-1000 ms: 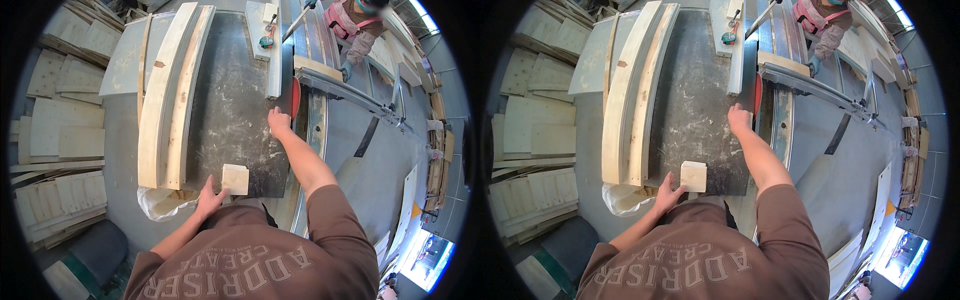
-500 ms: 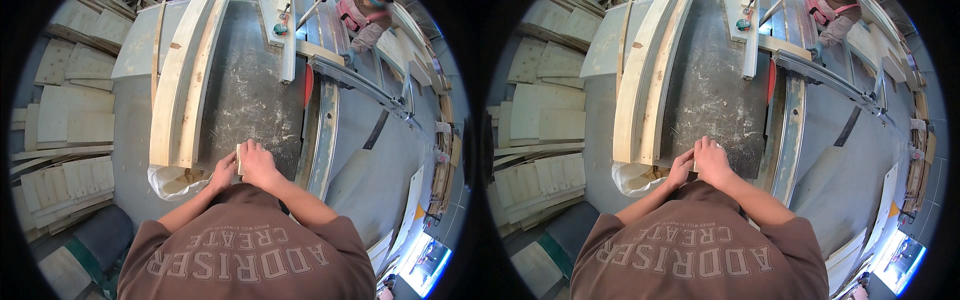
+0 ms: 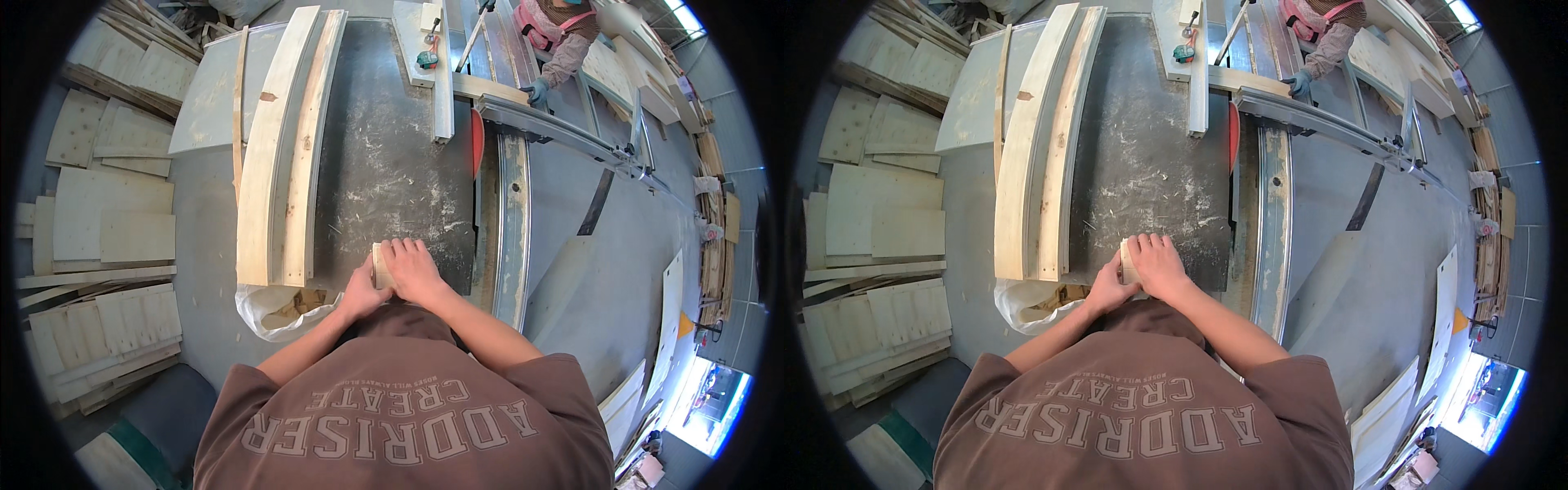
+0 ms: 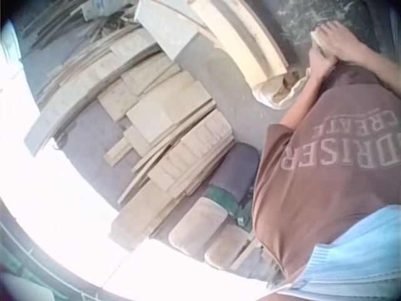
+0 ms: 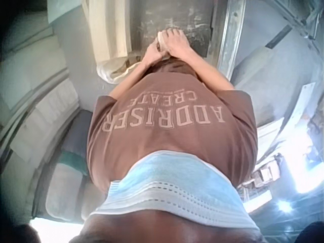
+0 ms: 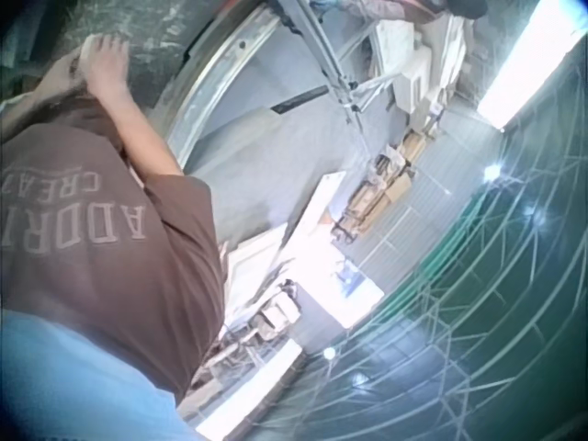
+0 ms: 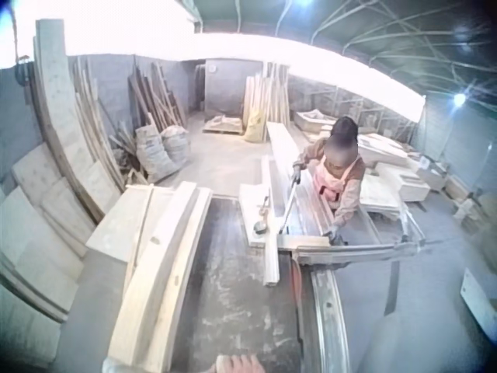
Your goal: The person repeatedly feeds small rectangular wooden blocks through a table saw, using both hands to guide each piece along the blade. The person stacks the cut blocks on the table surface as they are completed.
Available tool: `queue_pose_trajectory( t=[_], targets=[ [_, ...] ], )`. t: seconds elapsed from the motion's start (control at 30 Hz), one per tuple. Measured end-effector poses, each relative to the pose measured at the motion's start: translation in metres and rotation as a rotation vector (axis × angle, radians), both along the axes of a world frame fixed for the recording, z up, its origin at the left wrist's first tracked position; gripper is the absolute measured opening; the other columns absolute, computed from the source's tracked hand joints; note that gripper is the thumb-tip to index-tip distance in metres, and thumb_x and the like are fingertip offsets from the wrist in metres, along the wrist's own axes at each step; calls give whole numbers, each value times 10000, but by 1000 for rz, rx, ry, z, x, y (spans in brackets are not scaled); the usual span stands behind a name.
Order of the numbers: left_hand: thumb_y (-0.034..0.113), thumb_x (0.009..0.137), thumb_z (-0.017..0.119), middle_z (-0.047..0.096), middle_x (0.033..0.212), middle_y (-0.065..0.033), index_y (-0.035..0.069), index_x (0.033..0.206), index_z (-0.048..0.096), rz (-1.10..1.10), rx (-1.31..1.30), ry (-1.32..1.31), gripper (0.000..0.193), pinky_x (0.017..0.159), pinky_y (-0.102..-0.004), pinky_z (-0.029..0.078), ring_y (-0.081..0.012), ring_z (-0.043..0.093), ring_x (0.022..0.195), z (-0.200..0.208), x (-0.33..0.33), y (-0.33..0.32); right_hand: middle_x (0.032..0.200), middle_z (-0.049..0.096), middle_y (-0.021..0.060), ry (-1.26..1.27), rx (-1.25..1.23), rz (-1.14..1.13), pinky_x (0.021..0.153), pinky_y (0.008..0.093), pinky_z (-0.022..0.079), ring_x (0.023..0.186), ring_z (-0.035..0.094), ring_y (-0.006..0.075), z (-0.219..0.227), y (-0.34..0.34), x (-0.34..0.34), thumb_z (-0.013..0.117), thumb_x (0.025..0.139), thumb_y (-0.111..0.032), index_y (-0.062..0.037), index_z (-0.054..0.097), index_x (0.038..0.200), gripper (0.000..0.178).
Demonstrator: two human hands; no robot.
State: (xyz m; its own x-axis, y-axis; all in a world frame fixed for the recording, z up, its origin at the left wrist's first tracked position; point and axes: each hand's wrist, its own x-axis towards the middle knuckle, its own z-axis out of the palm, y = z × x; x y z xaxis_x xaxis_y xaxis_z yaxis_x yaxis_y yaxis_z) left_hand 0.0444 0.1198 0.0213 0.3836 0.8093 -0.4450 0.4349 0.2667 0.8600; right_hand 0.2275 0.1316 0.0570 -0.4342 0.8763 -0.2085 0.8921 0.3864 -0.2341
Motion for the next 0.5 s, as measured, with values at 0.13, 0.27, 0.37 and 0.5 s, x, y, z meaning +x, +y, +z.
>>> queue_pose_trajectory(
  t=[0.13,0.27,0.37,0.5],
  targets=[
    [71,835,759,733,1248,-282,-7,1575,404,-110,182,142,825,1001,-498,574,-440,720,1159,11,2,2,1237,617,166,56,10,5,998,452,489,1161,615,330,1,1,4,903,667,-184,11,497,1445,899],
    [69,847,767,711,1233,-339,-4,1561,400,-152,141,372,806,970,-586,555,-532,673,1150,-3,0,3,1260,587,192,73,61,-8,993,474,496,1173,587,366,-9,-4,2,863,682,-126,31,470,1478,902],
    [46,860,739,723,1174,-340,-8,1550,407,-173,191,440,768,928,-611,551,-538,684,1099,-5,4,2,1300,590,186,16,79,-38,1007,482,494,1205,578,357,-19,-8,0,857,731,-106,9,477,1463,833],
    [24,860,720,733,1133,-338,-12,1522,428,-174,188,438,725,909,-614,554,-537,695,1067,-9,2,0,1308,573,189,31,78,-48,1002,489,494,1207,566,358,-21,-10,-2,846,738,-93,9,456,1468,833]
  ],
)
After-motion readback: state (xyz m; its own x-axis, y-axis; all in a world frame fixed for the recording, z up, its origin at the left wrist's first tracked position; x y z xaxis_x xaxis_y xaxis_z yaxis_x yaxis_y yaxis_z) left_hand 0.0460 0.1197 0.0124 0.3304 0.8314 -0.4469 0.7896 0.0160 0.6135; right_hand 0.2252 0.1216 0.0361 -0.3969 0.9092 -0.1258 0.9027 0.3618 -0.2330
